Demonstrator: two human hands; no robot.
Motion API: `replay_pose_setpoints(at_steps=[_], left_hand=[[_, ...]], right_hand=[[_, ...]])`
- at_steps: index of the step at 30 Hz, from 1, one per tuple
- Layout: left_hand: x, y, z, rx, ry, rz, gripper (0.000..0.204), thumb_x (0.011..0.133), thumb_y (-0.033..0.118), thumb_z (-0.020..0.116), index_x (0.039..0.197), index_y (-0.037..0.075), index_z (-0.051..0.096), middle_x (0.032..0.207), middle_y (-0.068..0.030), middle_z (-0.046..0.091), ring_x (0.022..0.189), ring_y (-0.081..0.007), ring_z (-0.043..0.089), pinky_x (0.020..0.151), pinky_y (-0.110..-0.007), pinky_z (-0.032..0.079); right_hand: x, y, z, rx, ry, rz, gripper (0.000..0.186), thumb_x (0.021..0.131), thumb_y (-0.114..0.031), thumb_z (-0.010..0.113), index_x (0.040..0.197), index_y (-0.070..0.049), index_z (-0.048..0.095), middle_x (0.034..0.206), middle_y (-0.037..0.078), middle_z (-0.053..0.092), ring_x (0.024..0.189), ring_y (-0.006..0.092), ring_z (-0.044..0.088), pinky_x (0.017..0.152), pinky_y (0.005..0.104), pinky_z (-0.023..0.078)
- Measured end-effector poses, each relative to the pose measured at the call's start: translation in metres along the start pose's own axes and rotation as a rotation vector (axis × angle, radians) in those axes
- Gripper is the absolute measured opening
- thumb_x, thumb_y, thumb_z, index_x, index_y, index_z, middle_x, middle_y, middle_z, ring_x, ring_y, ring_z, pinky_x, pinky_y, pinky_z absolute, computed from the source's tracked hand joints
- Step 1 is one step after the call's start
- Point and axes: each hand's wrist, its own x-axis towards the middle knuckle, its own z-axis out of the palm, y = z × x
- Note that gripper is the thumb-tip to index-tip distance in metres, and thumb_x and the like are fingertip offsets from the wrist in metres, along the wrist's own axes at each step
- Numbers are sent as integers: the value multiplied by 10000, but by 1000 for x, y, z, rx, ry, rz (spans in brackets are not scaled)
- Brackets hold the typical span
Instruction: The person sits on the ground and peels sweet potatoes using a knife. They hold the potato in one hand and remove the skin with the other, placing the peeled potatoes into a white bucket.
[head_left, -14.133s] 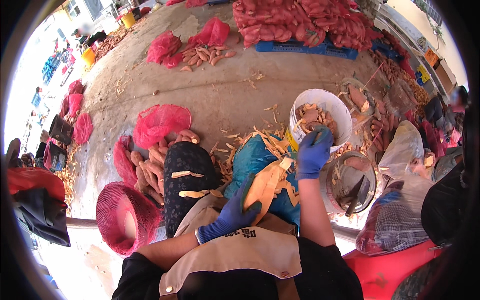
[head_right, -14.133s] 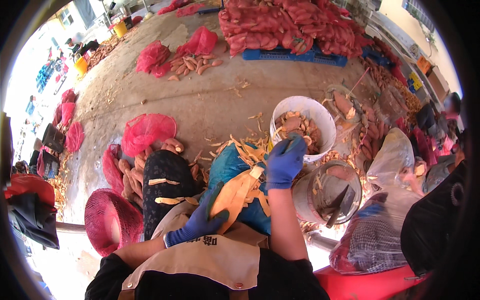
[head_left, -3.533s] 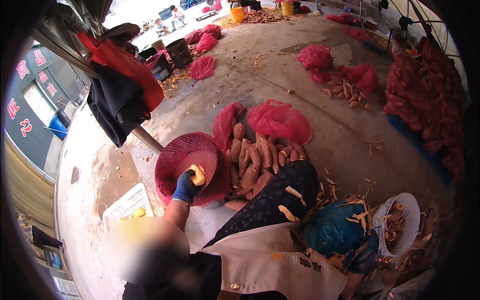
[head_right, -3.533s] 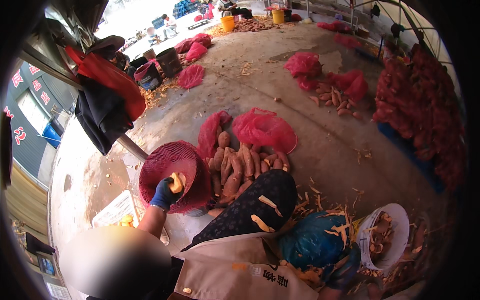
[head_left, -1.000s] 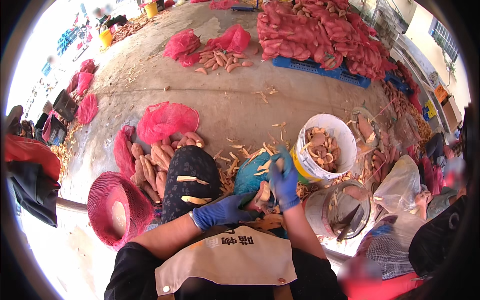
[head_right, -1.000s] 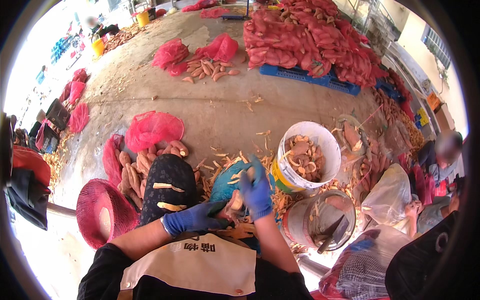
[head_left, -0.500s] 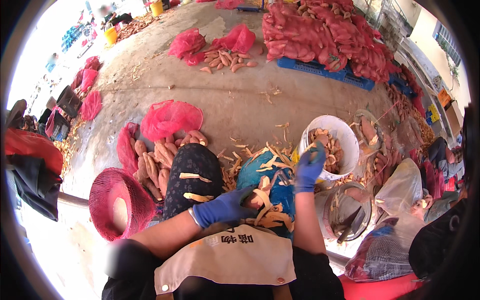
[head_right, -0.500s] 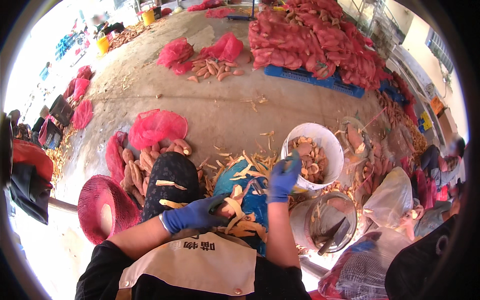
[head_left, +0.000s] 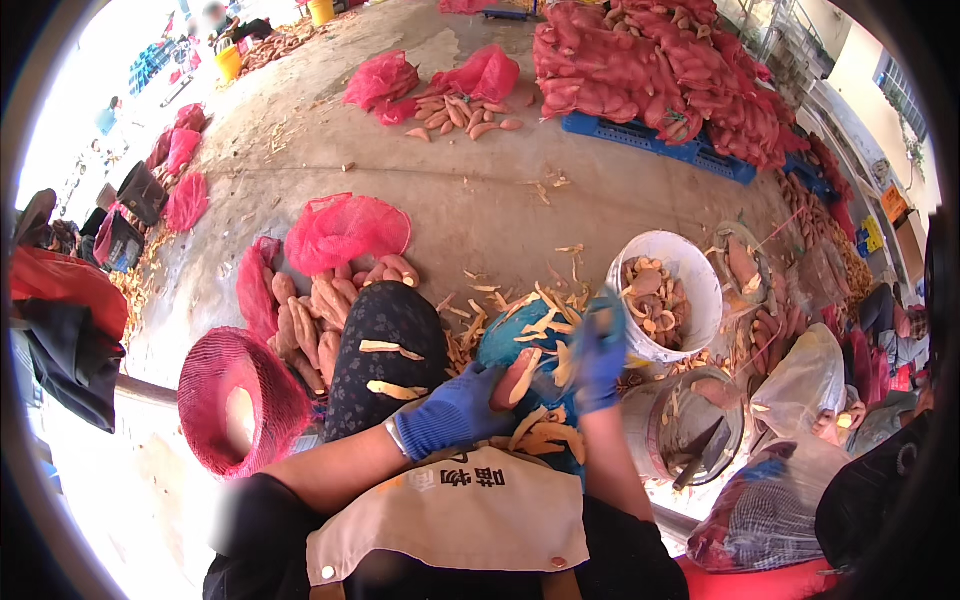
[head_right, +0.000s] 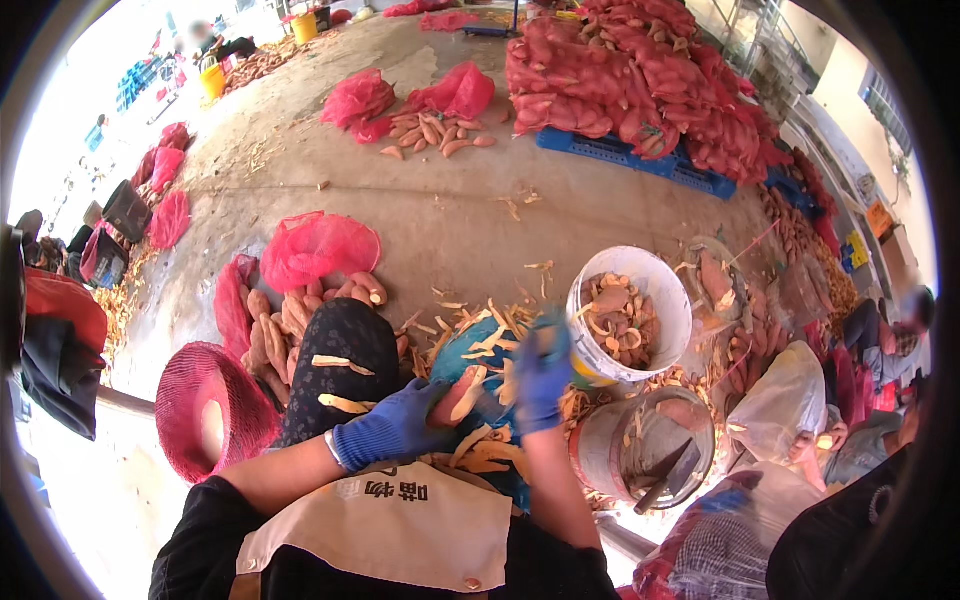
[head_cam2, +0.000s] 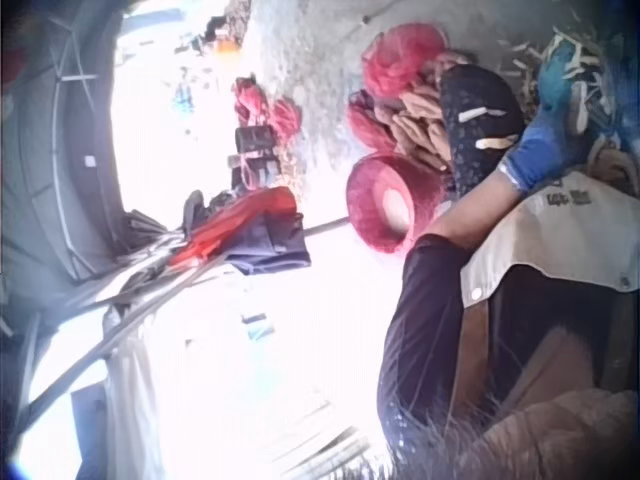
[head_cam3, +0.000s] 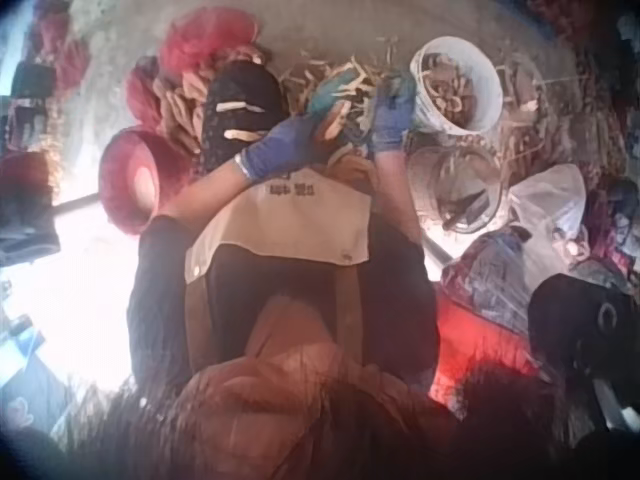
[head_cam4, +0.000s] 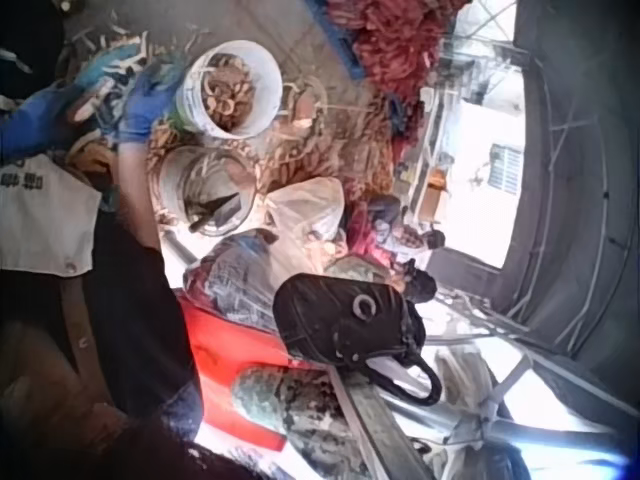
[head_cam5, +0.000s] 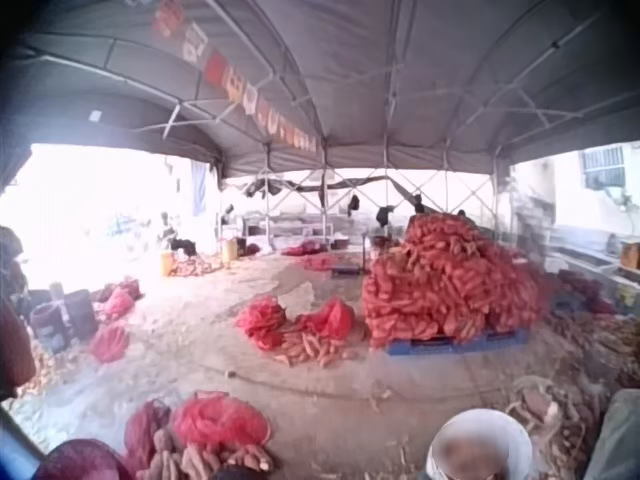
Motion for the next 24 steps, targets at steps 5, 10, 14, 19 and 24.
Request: replay_pose_setpoints(at_steps=[5,10,14,19,24], left_hand=[[-2,-8,26,-74,-34,-3,738,812,336,719,1424,71,403,1115,-223,588,1016,-359,601,847,-440,506],[2,-2,-3,-733,-277,-149,725,862,246,668,1490,105,335,1073,-144,621,1005,-269,612,840,-397,507],[9,-24,42,-392,12,92,639,844,233,664,1421,101,421,1082,-198,603,1026,-336,611,880,-402,500],[-6,-6,21,-22,31,9,668,817,328,690,1385,92,431,1198,-274,517,1060,-433,590,891,-452,502],[-1,-9,30,74,37,-26,746,806,386,694,1416,95,378,1221,-292,486,1016,-451,606,866,-476,516]], right_hand=[[3,7,10,-341,153,-322,277,916,-88,555,1175,10,558,947,158,595,859,281,608,791,377,490],[18,-1,-23,-100,124,30,298,911,-52,542,1206,-9,544,1051,153,596,947,281,596,846,405,479],[-19,-43,23,-407,-100,-482,291,859,-27,580,1150,-14,584,982,162,618,893,336,624,822,367,503],[39,-3,-29,-546,349,-404,243,901,-20,517,1135,24,565,1042,186,595,955,337,600,876,385,476],[-11,-7,6,-244,13,-267,232,920,-72,536,1129,19,577,1030,159,605,953,300,598,871,373,474]])
